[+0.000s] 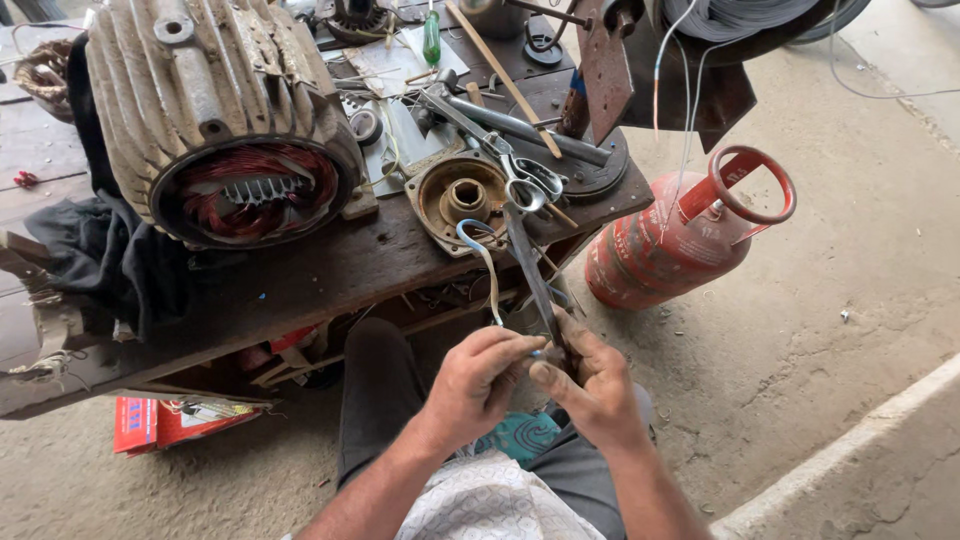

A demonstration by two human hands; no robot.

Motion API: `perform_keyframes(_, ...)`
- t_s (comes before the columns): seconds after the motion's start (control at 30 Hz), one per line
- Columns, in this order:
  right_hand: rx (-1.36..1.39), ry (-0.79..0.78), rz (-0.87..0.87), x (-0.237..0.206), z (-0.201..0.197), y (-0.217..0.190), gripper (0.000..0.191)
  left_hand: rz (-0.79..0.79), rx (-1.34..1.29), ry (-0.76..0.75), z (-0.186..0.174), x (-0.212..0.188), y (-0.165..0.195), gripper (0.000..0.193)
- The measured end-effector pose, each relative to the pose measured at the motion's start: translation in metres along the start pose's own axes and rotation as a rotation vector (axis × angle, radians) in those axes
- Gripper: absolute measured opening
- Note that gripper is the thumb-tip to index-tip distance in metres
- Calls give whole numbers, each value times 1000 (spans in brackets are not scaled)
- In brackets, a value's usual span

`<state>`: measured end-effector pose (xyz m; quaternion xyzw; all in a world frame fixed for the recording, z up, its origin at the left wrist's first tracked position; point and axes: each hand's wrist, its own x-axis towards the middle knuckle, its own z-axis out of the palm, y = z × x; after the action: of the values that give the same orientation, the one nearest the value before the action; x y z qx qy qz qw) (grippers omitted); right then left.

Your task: The person strips insulation from several colored wires using a knife and pliers, then twists the exposed strands together. The work is performed at a cluttered workbench with an electric motor and gas cylinder nearby.

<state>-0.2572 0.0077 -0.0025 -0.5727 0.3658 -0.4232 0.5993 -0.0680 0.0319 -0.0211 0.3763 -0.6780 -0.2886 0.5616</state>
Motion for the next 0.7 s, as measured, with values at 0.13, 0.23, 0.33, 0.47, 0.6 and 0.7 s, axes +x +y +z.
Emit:
perform_keyframes(0.13, -282, 215, -73, -9, 11, 4, 41, 118, 215, -18, 10, -1, -4, 49)
perform_keyframes(0.23, -547, 275, -203, -37, 2, 13, 38, 138, 280, -33, 16, -5, -10, 51)
perform_keyframes(0.33, -577, 322, -416, -63, -13, 15, 37, 155, 231, 0, 18, -6, -19, 52)
perform_keyframes(0.47, -495, 363, -399, -65, -31, 1, 41, 90, 211, 51, 13, -5, -26, 35)
perform_keyframes(0.6, -623, 235, -407, -40, -18, 5, 75, 145, 119, 14, 22, -8, -23, 33)
perform_keyframes(0.7, -669, 176, -565, -31, -6, 19, 65, 172, 124, 27, 29, -13, -22, 34)
